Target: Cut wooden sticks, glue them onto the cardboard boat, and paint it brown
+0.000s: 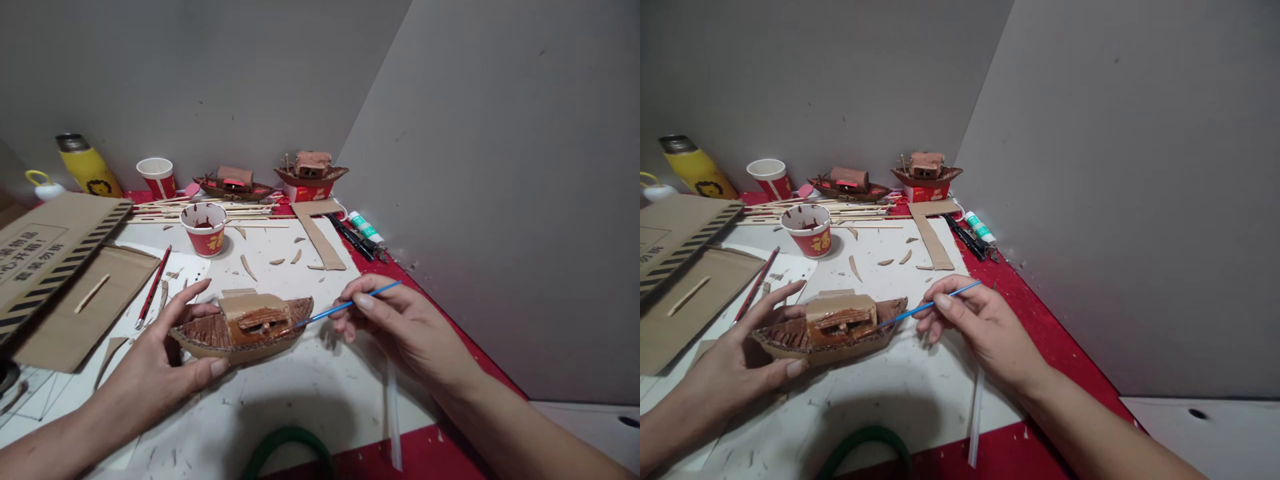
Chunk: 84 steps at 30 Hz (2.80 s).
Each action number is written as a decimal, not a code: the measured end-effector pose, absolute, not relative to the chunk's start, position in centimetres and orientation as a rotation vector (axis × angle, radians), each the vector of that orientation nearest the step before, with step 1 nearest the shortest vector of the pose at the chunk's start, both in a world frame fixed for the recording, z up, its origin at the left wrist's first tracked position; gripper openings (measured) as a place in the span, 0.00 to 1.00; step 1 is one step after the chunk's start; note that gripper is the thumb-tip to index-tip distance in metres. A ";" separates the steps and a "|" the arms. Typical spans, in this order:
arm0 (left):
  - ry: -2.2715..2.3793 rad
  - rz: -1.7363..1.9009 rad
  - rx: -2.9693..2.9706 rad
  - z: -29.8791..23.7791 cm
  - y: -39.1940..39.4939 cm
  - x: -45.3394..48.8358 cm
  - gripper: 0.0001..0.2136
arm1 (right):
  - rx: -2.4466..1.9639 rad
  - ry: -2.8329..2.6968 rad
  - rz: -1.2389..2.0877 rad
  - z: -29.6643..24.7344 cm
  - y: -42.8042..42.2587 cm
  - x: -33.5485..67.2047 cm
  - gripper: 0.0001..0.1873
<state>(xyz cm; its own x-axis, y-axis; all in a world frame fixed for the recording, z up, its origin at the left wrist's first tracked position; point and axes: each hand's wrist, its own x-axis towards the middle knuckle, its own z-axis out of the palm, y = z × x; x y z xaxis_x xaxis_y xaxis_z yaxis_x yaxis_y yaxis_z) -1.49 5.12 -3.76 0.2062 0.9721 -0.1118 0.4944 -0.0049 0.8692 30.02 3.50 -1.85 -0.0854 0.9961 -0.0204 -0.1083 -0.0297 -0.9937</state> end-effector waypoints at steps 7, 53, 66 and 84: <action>1.405 0.728 1.619 -3.9 5.1 -1.5 0.47 | -1.162 -1.187 1.257 -0.9 3.3 30.2 0.13; 1.485 0.751 1.669 -3.5 4.6 -0.9 0.43 | -1.168 -1.039 1.246 -1.2 4.2 31.2 0.15; 1.437 0.720 1.763 -4.3 5.0 -1.7 0.43 | -1.175 -1.021 1.267 -1.6 4.3 31.6 0.15; 1.436 0.714 1.709 -4.2 4.9 -1.5 0.43 | -1.197 -1.008 1.242 -1.6 4.2 31.5 0.18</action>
<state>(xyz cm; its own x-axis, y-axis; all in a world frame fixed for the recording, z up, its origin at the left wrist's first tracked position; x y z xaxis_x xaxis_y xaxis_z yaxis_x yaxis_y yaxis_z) -1.47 4.93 -4.16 0.2047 0.9769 -0.0615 0.5405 -0.0604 0.8392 31.48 4.16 -1.57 0.0935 0.9933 -0.0672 -0.1382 -0.0539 -0.9889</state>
